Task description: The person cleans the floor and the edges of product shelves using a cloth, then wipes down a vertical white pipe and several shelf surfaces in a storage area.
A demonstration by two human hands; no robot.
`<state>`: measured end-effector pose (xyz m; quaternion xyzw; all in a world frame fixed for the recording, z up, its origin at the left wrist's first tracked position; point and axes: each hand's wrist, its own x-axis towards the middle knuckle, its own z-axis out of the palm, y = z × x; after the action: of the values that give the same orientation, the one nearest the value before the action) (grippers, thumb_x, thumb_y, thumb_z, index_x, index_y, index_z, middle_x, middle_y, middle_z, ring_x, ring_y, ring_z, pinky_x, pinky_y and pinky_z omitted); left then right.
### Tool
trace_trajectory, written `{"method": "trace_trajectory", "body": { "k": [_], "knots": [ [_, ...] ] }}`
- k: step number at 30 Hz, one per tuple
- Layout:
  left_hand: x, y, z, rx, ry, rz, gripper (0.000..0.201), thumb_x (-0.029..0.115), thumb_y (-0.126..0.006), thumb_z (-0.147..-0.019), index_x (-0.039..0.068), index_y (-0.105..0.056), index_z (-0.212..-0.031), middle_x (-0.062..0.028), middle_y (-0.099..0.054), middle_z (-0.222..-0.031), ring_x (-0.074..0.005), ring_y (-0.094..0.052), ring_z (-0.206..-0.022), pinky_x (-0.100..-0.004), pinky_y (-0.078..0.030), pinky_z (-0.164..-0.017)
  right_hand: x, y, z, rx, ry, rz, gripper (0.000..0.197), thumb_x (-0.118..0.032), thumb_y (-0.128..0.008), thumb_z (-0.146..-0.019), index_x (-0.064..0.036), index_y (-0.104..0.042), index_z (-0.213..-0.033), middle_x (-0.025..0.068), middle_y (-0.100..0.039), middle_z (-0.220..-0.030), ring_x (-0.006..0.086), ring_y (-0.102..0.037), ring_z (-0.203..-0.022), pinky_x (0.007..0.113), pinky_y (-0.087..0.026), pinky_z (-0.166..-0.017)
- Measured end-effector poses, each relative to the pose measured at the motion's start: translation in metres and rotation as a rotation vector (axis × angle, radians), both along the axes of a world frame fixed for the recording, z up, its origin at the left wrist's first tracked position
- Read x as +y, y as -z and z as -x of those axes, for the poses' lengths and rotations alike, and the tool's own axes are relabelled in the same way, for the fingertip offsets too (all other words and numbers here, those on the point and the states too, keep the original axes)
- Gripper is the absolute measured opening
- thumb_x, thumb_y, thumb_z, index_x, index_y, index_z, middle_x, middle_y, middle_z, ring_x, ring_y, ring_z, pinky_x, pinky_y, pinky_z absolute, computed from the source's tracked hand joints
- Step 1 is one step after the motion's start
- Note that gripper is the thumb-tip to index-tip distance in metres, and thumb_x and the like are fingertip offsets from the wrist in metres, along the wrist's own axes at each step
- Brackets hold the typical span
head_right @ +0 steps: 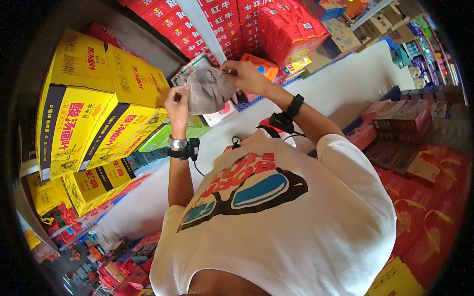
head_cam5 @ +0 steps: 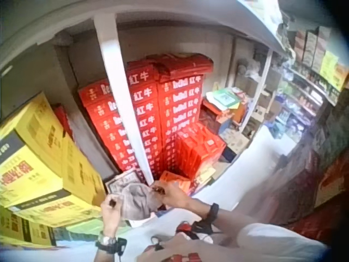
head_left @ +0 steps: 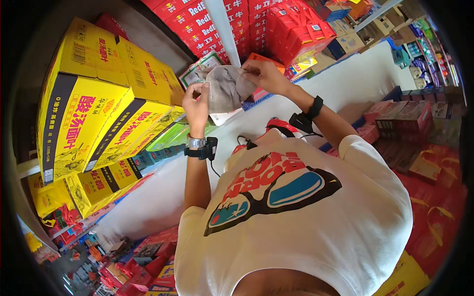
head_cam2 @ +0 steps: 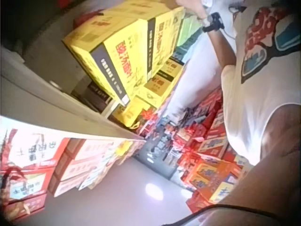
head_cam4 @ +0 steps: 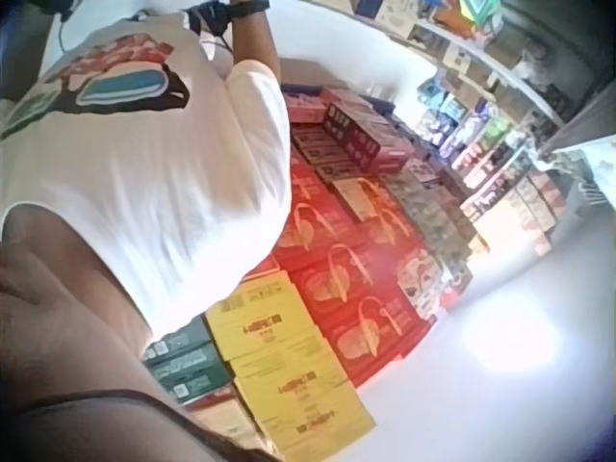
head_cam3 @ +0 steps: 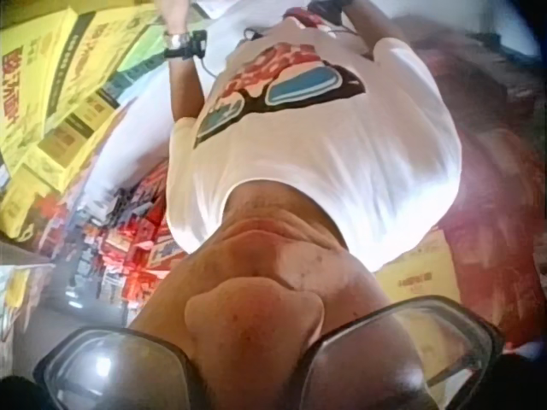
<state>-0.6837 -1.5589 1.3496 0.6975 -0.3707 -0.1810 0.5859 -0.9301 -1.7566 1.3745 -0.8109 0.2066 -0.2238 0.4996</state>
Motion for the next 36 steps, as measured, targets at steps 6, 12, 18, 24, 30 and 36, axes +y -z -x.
{"method": "trace_trajectory", "body": {
  "k": [6, 12, 18, 24, 30, 36],
  "knots": [
    [0.012, -0.028, 0.065, -0.467, -0.061, -0.088, 0.037, 0.023, -0.095, -0.102, -0.002, -0.079, -0.123, -0.0106, -0.077, -0.114, -0.026, -0.07, -0.103, -0.0395, -0.056, -0.094, -0.028, -0.073, 0.029, -0.016, -0.276, 0.231, 0.026, -0.019, -0.073, -0.114, 0.0025, -0.075, -0.129, 0.0193, -0.082, -0.115, 0.0349, -0.08, -0.103, 0.043, -0.062, -0.093],
    [-0.029, 0.075, 0.135, -0.245, -0.081, -0.205, 0.033, 0.027, -0.094, -0.099, -0.002, -0.082, -0.108, -0.0195, -0.081, -0.098, -0.0329, -0.079, -0.086, -0.0431, -0.062, -0.083, -0.044, -0.047, 0.036, 0.023, -0.302, 0.11, 0.023, -0.017, -0.073, -0.113, 0.0, -0.077, -0.128, 0.0209, -0.083, -0.113, 0.0384, -0.081, -0.1, 0.045, -0.062, -0.089],
    [-0.072, 0.114, 0.201, -0.102, -0.087, -0.331, 0.029, 0.023, -0.092, -0.102, -0.002, -0.081, -0.112, -0.017, -0.085, -0.091, -0.0232, -0.08, -0.077, -0.038, -0.063, -0.078, -0.111, -0.02, 0.097, 0.055, -0.164, 0.177, 0.024, -0.01, -0.07, -0.111, -0.0006, -0.077, -0.131, 0.0228, -0.083, -0.112, 0.0402, -0.082, -0.103, 0.043, -0.064, -0.093],
    [-0.048, 0.141, 0.179, -0.113, 0.004, -0.25, 0.022, 0.017, -0.09, -0.108, -0.004, -0.081, -0.109, -0.0049, -0.08, -0.092, -0.0105, -0.071, -0.088, -0.0322, -0.059, -0.086, -0.174, -0.021, 0.155, 0.036, -0.185, 0.19, 0.022, -0.014, -0.069, -0.11, -0.0046, -0.077, -0.127, 0.0214, -0.084, -0.113, 0.0451, -0.081, -0.105, 0.052, -0.064, -0.092],
    [-0.062, 0.101, 0.185, -0.346, -0.221, -0.174, 0.012, 0.009, -0.091, -0.098, 0.003, -0.088, -0.108, -0.0143, -0.087, -0.105, -0.0341, -0.084, -0.094, -0.0426, -0.064, -0.087, -0.189, 0.024, 0.2, -0.036, -0.007, 0.524, 0.02, -0.021, -0.07, -0.109, -0.0116, -0.079, -0.124, 0.0188, -0.084, -0.116, 0.043, -0.079, -0.112, 0.056, -0.062, -0.105],
    [-0.058, 0.098, 0.18, -0.487, -0.097, -0.334, 0.013, 0.013, -0.092, -0.096, 0.007, -0.089, -0.107, -0.0143, -0.086, -0.106, -0.0392, -0.082, -0.1, -0.0465, -0.063, -0.092, -0.199, 0.086, 0.219, 0.317, -0.105, 0.551, 0.018, -0.026, -0.069, -0.112, -0.015, -0.081, -0.12, 0.0167, -0.084, -0.114, 0.0441, -0.079, -0.108, 0.059, -0.062, -0.103]
  ]
}}
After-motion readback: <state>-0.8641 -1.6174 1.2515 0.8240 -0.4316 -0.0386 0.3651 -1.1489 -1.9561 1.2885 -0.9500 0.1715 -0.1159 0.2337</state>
